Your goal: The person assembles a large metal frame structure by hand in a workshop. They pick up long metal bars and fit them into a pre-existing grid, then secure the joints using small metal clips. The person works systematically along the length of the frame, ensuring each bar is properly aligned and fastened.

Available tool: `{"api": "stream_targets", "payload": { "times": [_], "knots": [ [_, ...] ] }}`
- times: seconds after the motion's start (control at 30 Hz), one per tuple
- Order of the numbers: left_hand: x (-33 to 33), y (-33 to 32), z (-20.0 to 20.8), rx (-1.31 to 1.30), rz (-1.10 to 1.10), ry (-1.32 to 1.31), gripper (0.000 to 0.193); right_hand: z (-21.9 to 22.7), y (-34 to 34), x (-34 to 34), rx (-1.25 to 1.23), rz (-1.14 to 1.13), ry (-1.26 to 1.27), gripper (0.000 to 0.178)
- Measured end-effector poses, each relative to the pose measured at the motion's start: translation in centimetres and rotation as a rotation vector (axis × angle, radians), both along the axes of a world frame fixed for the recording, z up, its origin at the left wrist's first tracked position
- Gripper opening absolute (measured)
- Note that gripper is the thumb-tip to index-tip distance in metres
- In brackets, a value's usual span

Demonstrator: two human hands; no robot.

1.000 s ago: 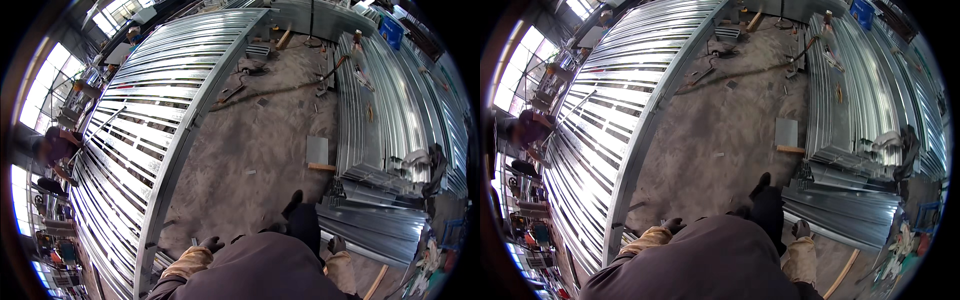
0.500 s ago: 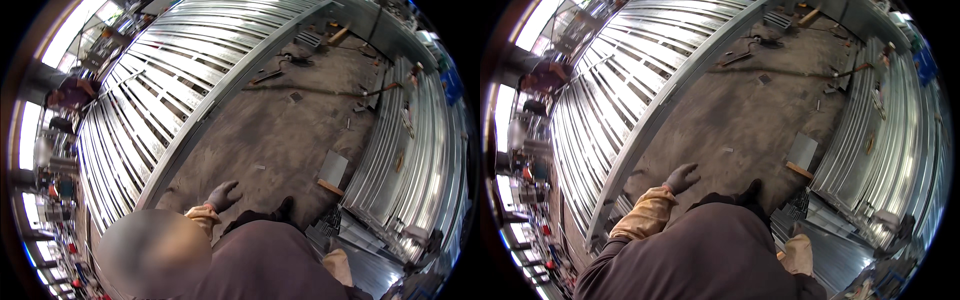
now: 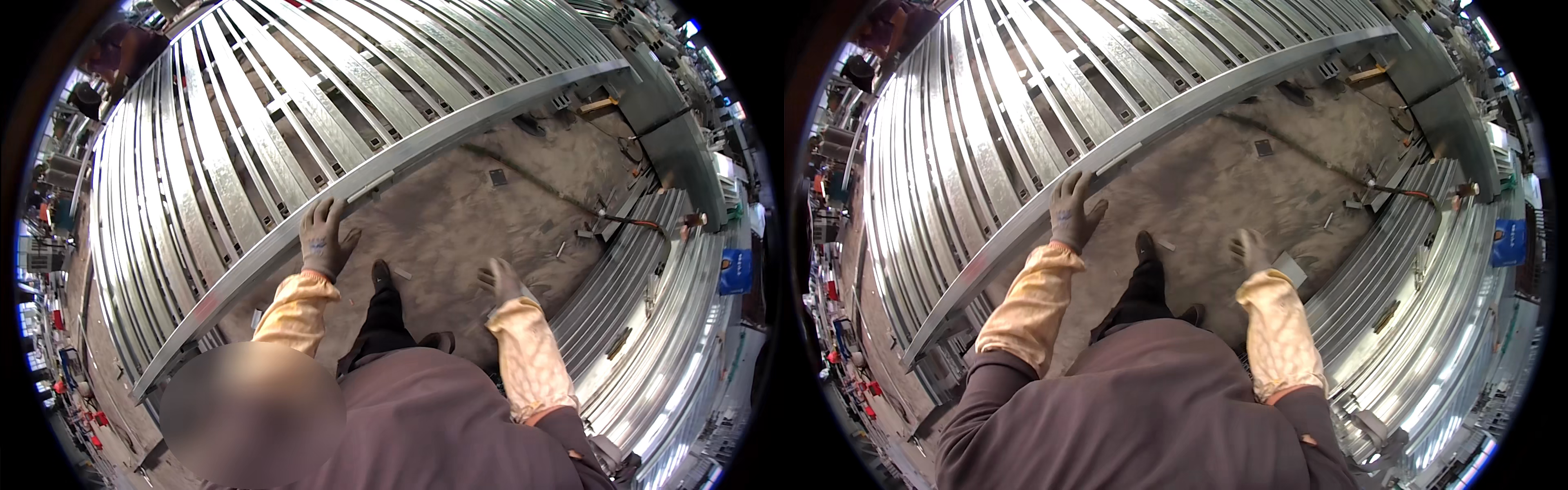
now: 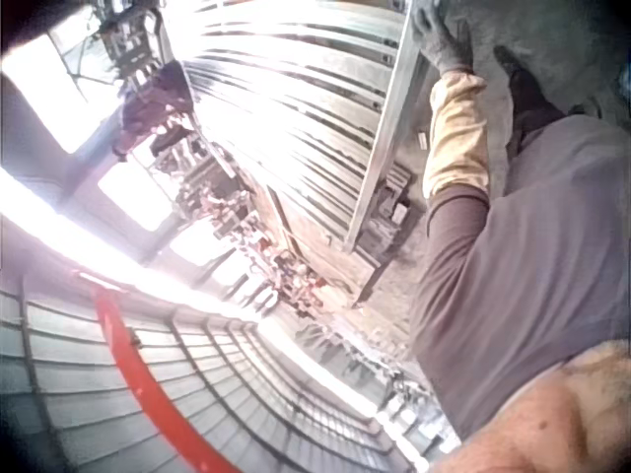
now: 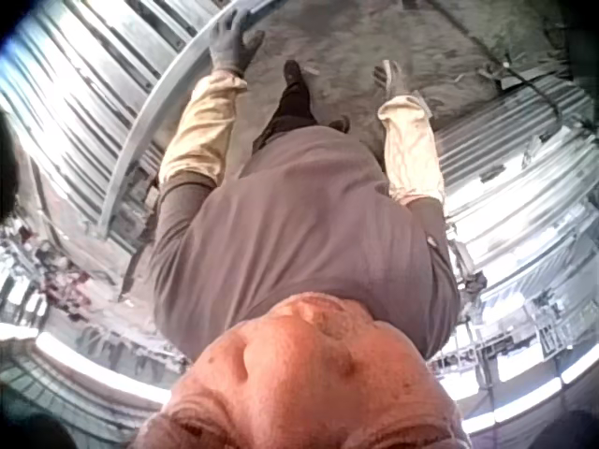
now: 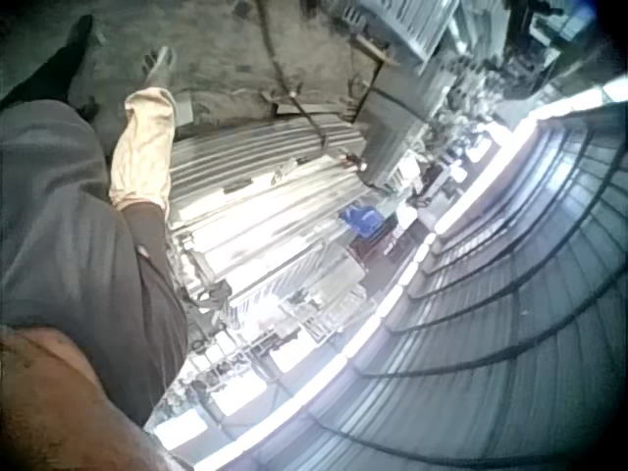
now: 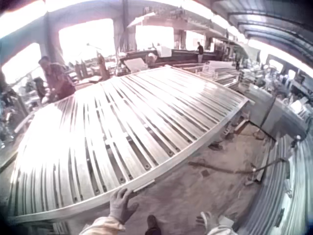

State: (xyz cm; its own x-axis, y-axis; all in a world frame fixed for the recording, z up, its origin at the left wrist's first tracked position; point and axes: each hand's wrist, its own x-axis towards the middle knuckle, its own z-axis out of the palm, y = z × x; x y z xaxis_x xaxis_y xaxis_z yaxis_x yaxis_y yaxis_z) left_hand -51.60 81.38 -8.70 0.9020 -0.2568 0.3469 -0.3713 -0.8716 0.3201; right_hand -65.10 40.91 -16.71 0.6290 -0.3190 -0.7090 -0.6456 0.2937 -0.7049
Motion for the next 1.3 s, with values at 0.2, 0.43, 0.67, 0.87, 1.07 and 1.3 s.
{"api": "stream_targets", "payload": {
  "times": [0.2, 0.43, 0.67, 0.87, 1.07, 1.3],
  "knots": [
    [11.2, 0.4, -2.3, 0.13, -0.298, 0.018, 0.07, 3.4, 13.5, 17.8, 0.1, 0.32, -0.072, 0.062],
    [12.0, 1.4, -3.3, 0.052, -0.303, 0.197, 0.068, -1.9, 18.6, 24.6, -0.247, 0.398, -0.249, 0.043],
    [12.6, 1.6, -3.2, -0.024, -0.258, 0.259, 0.065, -4.6, 17.2, 23.2, -0.156, 0.325, -0.213, 0.054],
    [12.6, 2.2, -2.3, -0.052, -0.259, 0.403, 0.062, -3.2, 15.1, 25.4, 0.303, 0.415, -0.12, 0.027],
    [12.7, 2.5, -1.6, -0.129, -0.237, 0.371, 0.068, 0.3, 15.5, 26.8, -0.495, 0.603, 0.064, 0.034],
    [13.3, 1.9, -0.9, 0.01, -0.253, 0.227, 0.078, -4.2, -0.7, 36.3, -0.227, -0.384, -0.206, 0.071]
  ]
}}
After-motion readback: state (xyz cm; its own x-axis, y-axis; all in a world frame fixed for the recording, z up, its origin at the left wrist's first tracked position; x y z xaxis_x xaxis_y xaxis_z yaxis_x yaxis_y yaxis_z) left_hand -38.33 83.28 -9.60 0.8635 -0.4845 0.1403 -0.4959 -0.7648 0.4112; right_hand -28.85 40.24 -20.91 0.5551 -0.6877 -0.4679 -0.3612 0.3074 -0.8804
